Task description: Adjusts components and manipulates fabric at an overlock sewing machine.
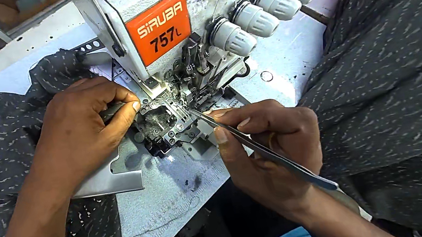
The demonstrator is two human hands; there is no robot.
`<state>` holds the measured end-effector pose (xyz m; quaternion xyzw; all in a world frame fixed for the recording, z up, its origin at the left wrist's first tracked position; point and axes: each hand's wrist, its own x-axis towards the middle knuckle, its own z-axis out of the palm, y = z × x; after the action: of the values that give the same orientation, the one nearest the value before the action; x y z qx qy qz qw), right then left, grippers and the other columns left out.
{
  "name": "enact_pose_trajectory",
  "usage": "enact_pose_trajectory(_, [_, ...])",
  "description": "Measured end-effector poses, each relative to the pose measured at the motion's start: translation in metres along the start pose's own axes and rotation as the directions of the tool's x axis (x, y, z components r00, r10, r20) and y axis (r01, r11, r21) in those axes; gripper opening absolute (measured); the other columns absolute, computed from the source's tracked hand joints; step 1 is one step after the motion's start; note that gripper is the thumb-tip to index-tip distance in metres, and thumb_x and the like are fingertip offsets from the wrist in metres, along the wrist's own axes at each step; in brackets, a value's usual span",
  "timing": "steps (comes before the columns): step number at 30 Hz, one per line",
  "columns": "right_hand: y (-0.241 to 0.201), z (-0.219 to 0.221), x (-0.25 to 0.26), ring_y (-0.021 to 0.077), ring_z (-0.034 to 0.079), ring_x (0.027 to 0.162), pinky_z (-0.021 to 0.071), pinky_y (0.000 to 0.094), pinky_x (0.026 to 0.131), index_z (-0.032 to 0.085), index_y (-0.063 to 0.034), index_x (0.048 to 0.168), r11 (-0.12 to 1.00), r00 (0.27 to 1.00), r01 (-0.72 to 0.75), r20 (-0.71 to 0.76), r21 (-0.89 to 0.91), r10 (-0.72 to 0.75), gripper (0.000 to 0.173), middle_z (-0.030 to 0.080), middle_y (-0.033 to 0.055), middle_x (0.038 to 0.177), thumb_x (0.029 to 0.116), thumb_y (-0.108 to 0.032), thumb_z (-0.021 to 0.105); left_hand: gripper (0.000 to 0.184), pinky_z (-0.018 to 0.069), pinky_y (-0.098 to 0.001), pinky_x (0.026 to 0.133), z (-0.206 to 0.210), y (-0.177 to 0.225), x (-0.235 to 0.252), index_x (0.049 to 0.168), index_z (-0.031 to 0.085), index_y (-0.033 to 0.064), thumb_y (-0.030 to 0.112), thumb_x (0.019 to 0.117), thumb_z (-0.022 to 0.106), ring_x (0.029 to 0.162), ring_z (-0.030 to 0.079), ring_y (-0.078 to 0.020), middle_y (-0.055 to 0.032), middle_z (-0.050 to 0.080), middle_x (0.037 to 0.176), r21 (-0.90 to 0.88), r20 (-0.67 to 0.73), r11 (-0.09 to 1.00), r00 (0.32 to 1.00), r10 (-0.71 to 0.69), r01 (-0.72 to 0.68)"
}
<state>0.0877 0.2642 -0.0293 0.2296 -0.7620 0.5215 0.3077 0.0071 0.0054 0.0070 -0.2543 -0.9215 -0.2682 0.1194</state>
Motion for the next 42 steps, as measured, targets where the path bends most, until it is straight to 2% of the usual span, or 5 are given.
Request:
enact_pose_trajectory(11, [-0.021, -0.017, 0.034, 0.0025, 0.063, 0.077, 0.0514, 0.0155, 0.061, 0.059, -0.0067, 0.104, 0.969, 0.953, -0.116, 0.249, -0.22, 0.171, 0.014, 0.068, 0.0002, 0.094, 0.0923, -0.007, 0.067, 0.018, 0.0426, -0.025, 0.071, -0.001, -0.001, 0.0, 0.095, 0.072, 0.02, 0.034, 0.0967, 0.061, 0.079, 0.053, -0.0019, 0.0103, 0.061, 0.086, -0.006, 0.011, 1.0, 1.0, -0.001, 0.001])
enact_pose_trajectory(21, [0.024, 0.008, -0.012, 0.0219, 0.071, 0.108, 0.0641, 0.0361, 0.093, 0.057, -0.0032, 0.098, 0.963, 0.967, 0.253, 0.043, -0.087, -0.251, 0.015, 0.066, 0.0104, 0.106, 0.0932, 0.001, 0.071, 0.02, 0.0418, -0.0232, 0.07, 0.0, -0.001, 0.0, 0.096, 0.073, 0.0187, 0.034, 0.0972, 0.06, 0.078, 0.052, -0.0012, 0.0096, 0.061, 0.086, -0.001, 0.01, 1.0, 1.0, 0.003, -0.003])
enact_pose_trajectory(26, [0.023, 0.007, -0.007, 0.0194, 0.071, 0.106, 0.064, 0.0331, 0.092, 0.059, -0.0031, 0.099, 0.968, 0.972, 0.235, 0.032, -0.084, -0.233, 0.015, 0.066, 0.0095, 0.105, 0.0923, 0.0, 0.072, 0.019, 0.0425, -0.0232, 0.07, -0.001, -0.002, 0.0, 0.096, 0.073, 0.0194, 0.034, 0.097, 0.06, 0.078, 0.053, -0.0007, 0.0101, 0.061, 0.085, -0.009, 0.012, 1.0, 1.0, -0.002, 0.002])
enact_pose_trajectory(32, [-0.018, -0.011, 0.03, 0.0084, 0.069, 0.086, 0.0564, 0.0188, 0.07, 0.068, -0.0063, 0.098, 0.913, 0.963, 0.092, 0.268, -0.397, 0.02, 0.008, 0.07, 0.0054, 0.096, 0.0971, -0.014, 0.07, 0.02, 0.0443, -0.0252, 0.072, -0.001, -0.002, -0.001, 0.096, 0.073, 0.0187, 0.034, 0.0972, 0.061, 0.079, 0.054, -0.0017, 0.009, 0.062, 0.087, -0.012, 0.017, 1.0, 1.0, 0.001, -0.001])
enact_pose_trajectory(42, [-0.006, -0.017, 0.039, 0.0194, 0.071, 0.091, 0.0565, 0.0324, 0.071, 0.076, -0.0075, 0.101, 0.883, 0.916, 0.256, 0.39, -0.393, -0.092, 0.009, 0.073, 0.0083, 0.1, 0.0971, -0.012, 0.069, 0.02, 0.0443, -0.026, 0.071, 0.0, -0.004, 0.0, 0.097, 0.073, 0.0197, 0.035, 0.0972, 0.06, 0.08, 0.055, -0.0027, 0.0093, 0.062, 0.087, -0.003, 0.025, 1.0, 1.0, -0.001, 0.001])
